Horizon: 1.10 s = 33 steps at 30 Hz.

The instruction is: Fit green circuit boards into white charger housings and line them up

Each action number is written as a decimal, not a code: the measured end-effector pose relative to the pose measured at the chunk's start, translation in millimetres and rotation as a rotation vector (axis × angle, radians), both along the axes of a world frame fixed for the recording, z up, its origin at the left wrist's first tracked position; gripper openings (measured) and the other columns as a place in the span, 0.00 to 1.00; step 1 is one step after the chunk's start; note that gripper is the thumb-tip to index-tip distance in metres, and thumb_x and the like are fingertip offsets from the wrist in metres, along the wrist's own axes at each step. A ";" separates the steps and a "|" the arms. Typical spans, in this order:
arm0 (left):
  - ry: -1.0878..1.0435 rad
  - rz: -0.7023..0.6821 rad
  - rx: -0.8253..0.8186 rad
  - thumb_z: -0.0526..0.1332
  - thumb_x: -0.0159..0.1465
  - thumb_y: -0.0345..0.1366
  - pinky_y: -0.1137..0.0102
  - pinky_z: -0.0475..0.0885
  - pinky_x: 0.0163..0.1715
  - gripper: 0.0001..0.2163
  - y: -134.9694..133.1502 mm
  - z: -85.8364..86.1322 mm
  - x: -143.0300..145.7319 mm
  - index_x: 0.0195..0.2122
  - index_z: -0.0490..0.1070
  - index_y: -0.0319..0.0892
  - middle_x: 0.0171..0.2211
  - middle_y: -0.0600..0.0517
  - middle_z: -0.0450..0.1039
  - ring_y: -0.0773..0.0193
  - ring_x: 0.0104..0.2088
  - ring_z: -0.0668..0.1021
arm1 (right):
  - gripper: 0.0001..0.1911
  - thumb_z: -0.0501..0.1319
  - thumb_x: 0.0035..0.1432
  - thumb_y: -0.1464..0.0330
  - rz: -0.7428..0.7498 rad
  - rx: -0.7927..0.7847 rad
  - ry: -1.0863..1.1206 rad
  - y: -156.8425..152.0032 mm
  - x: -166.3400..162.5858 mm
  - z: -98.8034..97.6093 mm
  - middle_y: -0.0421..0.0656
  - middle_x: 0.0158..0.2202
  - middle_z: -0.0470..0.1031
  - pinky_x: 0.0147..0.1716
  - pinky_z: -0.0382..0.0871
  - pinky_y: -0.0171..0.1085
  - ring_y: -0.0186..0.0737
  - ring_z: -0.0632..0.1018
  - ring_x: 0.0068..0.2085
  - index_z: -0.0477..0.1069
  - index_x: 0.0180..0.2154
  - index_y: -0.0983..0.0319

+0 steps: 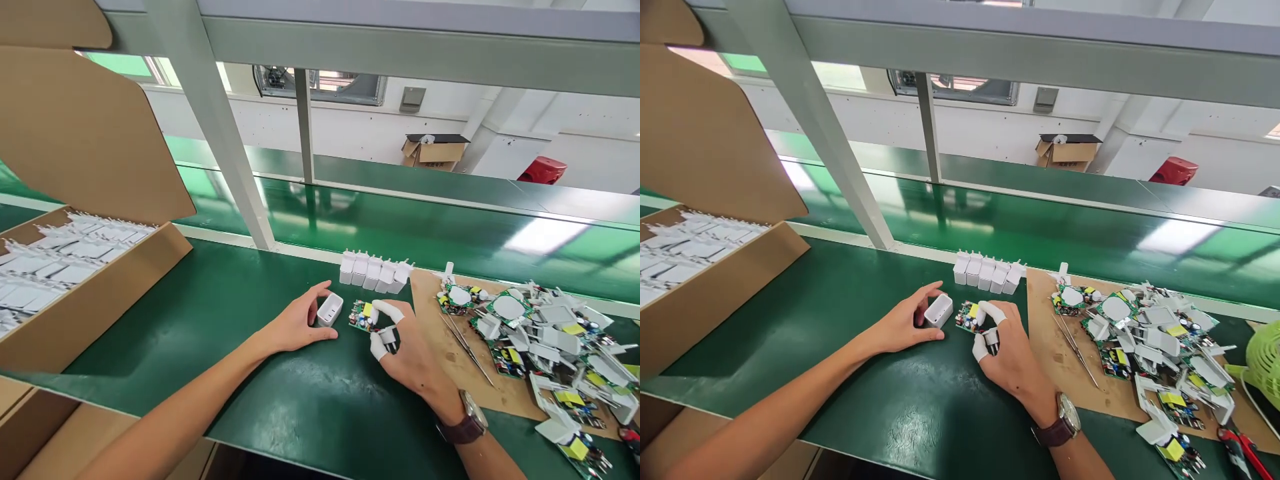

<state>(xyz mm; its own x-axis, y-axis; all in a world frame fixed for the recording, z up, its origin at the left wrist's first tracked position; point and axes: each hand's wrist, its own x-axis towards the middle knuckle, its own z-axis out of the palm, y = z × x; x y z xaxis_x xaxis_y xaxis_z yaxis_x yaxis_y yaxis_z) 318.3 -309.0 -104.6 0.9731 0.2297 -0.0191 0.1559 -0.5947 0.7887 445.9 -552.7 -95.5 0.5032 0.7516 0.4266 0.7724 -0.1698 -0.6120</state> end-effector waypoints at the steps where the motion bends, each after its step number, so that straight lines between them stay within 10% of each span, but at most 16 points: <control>1: 0.013 -0.007 -0.001 0.72 0.58 0.48 0.66 0.74 0.35 0.40 -0.2 -1.0 -1.1 0.69 0.58 0.47 0.49 0.47 0.75 0.65 0.31 0.73 | 0.27 0.57 0.60 0.75 -0.024 0.029 -0.024 0.2 -1.5 3.5 0.50 0.54 0.72 0.51 0.76 0.51 0.50 0.75 0.53 0.61 0.61 0.58; 8: -0.354 -0.104 0.262 0.72 0.62 0.46 0.51 0.71 0.57 0.29 -15.3 -1.7 0.4 0.61 0.67 0.45 0.54 0.42 0.73 0.48 0.55 0.73 | 0.32 0.57 0.61 0.76 0.030 0.094 -0.161 5.3 -17.5 10.4 0.49 0.53 0.73 0.51 0.76 0.52 0.51 0.75 0.53 0.58 0.65 0.56; 33: -0.499 -0.183 0.436 0.64 0.69 0.34 0.55 0.75 0.53 0.25 -20.1 -4.6 0.3 0.65 0.59 0.44 0.54 0.41 0.67 0.51 0.54 0.72 | 0.32 0.56 0.60 0.78 0.053 0.081 -0.273 12.3 -21.8 1.1 0.50 0.52 0.74 0.50 0.75 0.52 0.51 0.73 0.52 0.57 0.65 0.62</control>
<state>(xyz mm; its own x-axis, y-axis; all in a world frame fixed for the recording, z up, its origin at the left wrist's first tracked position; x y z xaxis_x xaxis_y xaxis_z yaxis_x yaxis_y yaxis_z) 318.6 -329.1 -109.1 0.8655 -0.0544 0.4979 -0.2970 -0.8563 0.4226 424.1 -540.4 -94.5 0.3229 0.7315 0.6005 0.9168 -0.0841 -0.3905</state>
